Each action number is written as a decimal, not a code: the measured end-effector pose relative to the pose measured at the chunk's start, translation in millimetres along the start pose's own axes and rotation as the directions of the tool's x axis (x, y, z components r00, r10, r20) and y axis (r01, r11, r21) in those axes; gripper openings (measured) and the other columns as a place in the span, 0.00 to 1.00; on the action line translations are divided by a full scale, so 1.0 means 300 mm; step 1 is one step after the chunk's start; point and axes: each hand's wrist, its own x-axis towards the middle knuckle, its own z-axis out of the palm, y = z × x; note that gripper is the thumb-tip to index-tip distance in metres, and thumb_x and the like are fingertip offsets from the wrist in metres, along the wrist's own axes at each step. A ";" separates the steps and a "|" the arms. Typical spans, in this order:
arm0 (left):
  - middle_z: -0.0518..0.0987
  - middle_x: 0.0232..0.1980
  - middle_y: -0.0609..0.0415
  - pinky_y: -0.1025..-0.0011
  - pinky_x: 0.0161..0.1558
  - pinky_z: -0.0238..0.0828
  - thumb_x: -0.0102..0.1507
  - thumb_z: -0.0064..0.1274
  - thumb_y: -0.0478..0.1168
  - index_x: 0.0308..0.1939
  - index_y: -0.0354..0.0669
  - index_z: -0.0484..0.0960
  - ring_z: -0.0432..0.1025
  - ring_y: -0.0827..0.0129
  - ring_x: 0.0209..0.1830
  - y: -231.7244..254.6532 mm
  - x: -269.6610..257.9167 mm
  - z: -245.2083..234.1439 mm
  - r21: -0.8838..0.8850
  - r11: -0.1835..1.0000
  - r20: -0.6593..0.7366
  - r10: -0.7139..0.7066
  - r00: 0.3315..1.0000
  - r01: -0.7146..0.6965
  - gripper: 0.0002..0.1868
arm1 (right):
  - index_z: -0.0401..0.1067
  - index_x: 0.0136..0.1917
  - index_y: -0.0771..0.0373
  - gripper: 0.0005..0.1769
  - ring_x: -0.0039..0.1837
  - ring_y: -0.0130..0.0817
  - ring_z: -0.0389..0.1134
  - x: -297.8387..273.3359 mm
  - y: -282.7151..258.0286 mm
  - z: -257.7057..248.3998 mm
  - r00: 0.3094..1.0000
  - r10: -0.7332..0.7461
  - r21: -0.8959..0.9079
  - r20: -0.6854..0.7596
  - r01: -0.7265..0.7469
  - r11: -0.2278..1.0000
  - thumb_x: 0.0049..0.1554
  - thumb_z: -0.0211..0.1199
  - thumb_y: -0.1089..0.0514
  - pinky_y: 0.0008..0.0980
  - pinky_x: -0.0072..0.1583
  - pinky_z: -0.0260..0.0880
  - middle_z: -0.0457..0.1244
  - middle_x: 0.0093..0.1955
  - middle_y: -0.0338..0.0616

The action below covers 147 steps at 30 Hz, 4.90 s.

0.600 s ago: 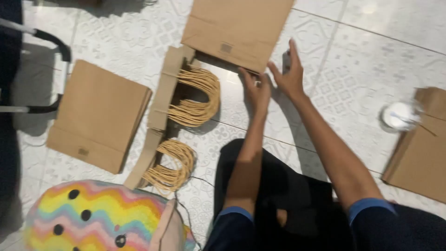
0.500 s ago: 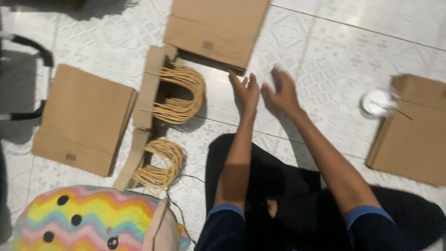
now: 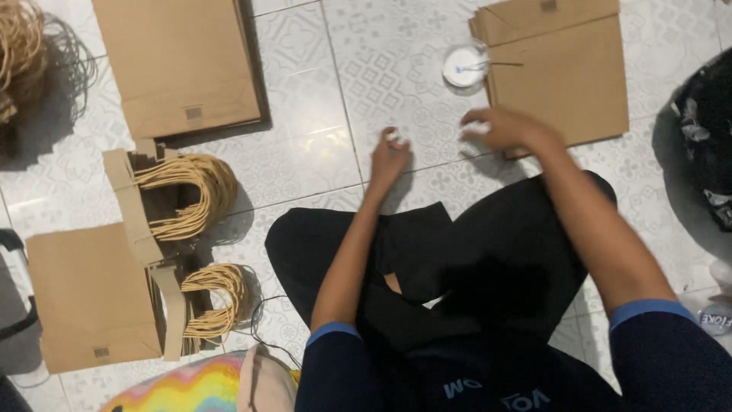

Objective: Attaching rope handles to brown paper bags using glue and paper reinforcement strips.

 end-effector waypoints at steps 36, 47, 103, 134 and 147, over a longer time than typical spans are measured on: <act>0.79 0.38 0.52 0.77 0.33 0.69 0.57 0.58 0.28 0.60 0.36 0.76 0.69 0.74 0.28 0.429 0.050 0.849 -0.460 0.866 0.014 0.229 0.973 -0.197 0.25 | 0.85 0.46 0.74 0.26 0.38 0.37 0.83 -0.545 0.651 -0.094 -0.260 -0.036 0.021 -0.965 -0.213 0.977 0.75 0.70 0.47 0.28 0.38 0.84 0.80 0.41 0.51; 0.82 0.47 0.56 0.83 0.35 0.69 0.64 0.61 0.34 0.66 0.49 0.77 0.74 0.76 0.40 0.642 0.028 0.003 -0.400 0.787 -0.308 0.367 0.878 -0.470 0.25 | 0.71 0.54 0.74 0.15 0.46 0.39 0.68 -0.201 0.224 -0.131 -0.226 -0.080 -0.113 -0.971 0.136 0.984 0.72 0.74 0.61 0.35 0.48 0.76 0.64 0.49 0.52; 0.84 0.55 0.44 0.63 0.57 0.76 0.57 0.63 0.33 0.51 0.32 0.83 0.79 0.52 0.53 -0.020 -0.566 -1.414 0.445 0.890 -0.776 0.325 0.540 0.104 0.19 | 0.78 0.57 0.67 0.14 0.50 0.38 0.73 0.273 -1.322 0.753 0.849 -0.490 0.187 -0.198 0.523 0.831 0.62 0.63 0.57 0.33 0.49 0.71 0.72 0.51 0.47; 0.63 0.78 0.58 0.54 0.80 0.57 0.64 0.61 0.37 0.71 0.59 0.64 0.61 0.58 0.79 0.334 0.042 -0.535 0.663 0.631 -0.266 0.703 0.660 -0.404 0.35 | 0.63 0.71 0.67 0.18 0.34 0.20 0.58 0.286 -0.543 0.355 0.762 -0.018 0.602 -0.647 0.526 0.601 0.72 0.51 0.57 0.18 0.34 0.57 0.66 0.42 0.42; 0.69 0.67 0.45 0.55 0.69 0.66 0.67 0.57 0.52 0.68 0.38 0.74 0.66 0.52 0.69 0.020 0.163 -0.248 0.423 0.905 -0.220 0.144 0.965 -0.038 0.30 | 0.79 0.62 0.59 0.17 0.52 0.46 0.71 0.500 -0.168 0.406 0.780 -0.016 0.224 -0.626 0.199 0.954 0.60 0.71 0.55 0.38 0.54 0.74 0.61 0.51 0.48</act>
